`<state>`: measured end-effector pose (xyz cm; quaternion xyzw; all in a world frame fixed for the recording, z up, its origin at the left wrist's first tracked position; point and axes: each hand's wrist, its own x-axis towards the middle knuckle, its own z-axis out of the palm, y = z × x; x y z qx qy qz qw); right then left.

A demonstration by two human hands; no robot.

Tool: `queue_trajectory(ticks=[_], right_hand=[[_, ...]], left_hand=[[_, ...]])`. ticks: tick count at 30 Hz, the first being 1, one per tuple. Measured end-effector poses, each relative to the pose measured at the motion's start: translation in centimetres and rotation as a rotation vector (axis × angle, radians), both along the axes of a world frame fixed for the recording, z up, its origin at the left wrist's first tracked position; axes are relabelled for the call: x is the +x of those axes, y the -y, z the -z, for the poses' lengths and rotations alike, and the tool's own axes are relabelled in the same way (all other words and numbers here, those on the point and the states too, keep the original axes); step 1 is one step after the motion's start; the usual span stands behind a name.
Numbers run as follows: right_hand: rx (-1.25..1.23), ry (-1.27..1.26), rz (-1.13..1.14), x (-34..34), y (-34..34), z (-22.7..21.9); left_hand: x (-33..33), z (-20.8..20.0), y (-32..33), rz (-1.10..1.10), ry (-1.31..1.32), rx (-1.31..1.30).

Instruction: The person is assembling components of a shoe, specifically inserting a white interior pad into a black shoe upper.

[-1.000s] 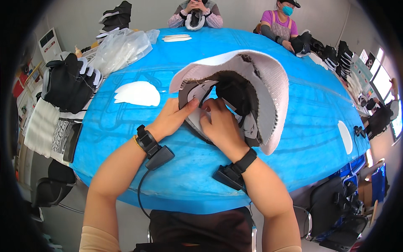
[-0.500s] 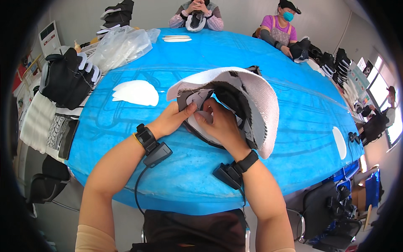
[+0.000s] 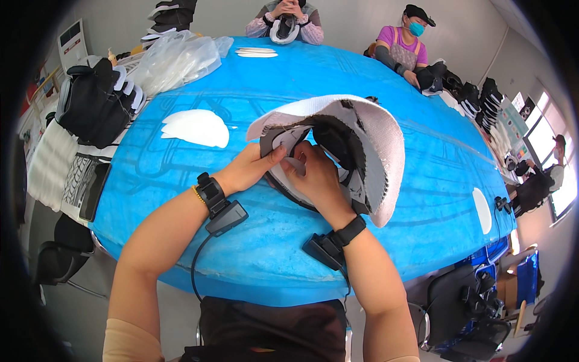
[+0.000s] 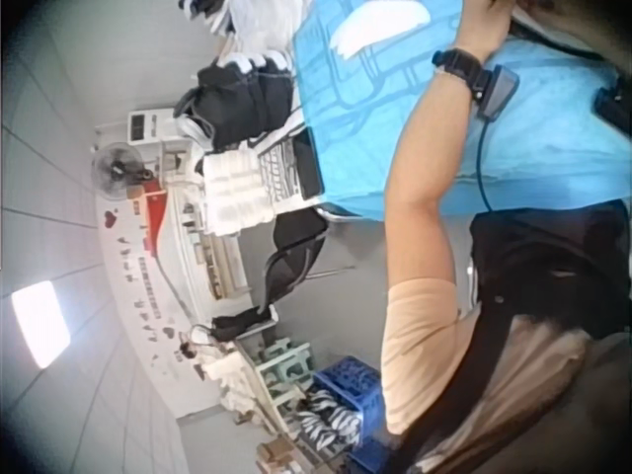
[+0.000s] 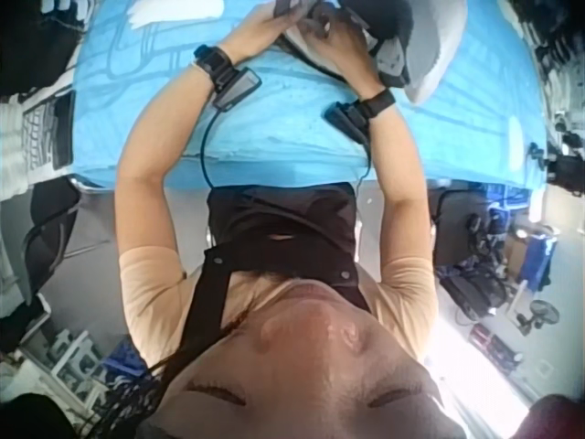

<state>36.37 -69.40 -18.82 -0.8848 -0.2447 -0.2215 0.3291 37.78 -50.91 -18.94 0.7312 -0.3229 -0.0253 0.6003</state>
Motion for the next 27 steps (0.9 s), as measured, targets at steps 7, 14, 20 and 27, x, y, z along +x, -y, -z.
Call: queue_trajectory(ticks=[7, 14, 20, 27], right_hand=[[-0.038, 0.011, -0.002, -1.3, -0.8, -1.1], [-0.069, -0.240, -0.116, -1.6, -0.1, -1.6], [-0.097, -0.071, -0.109, -1.9, 0.2, -0.8], [-0.049, -0.201, -0.020, -3.6, -1.2, -3.2]], left_hand=[[0.7, 0.8, 0.3, -0.067, 0.111, -0.040], [-1.8, -2.4, 1.0, -0.175, -0.351, 0.133], [-1.3, -2.6, 1.2, -0.299, -0.106, 0.333], [1.3, -3.7, -2.2, -0.758, 0.294, 0.679]])
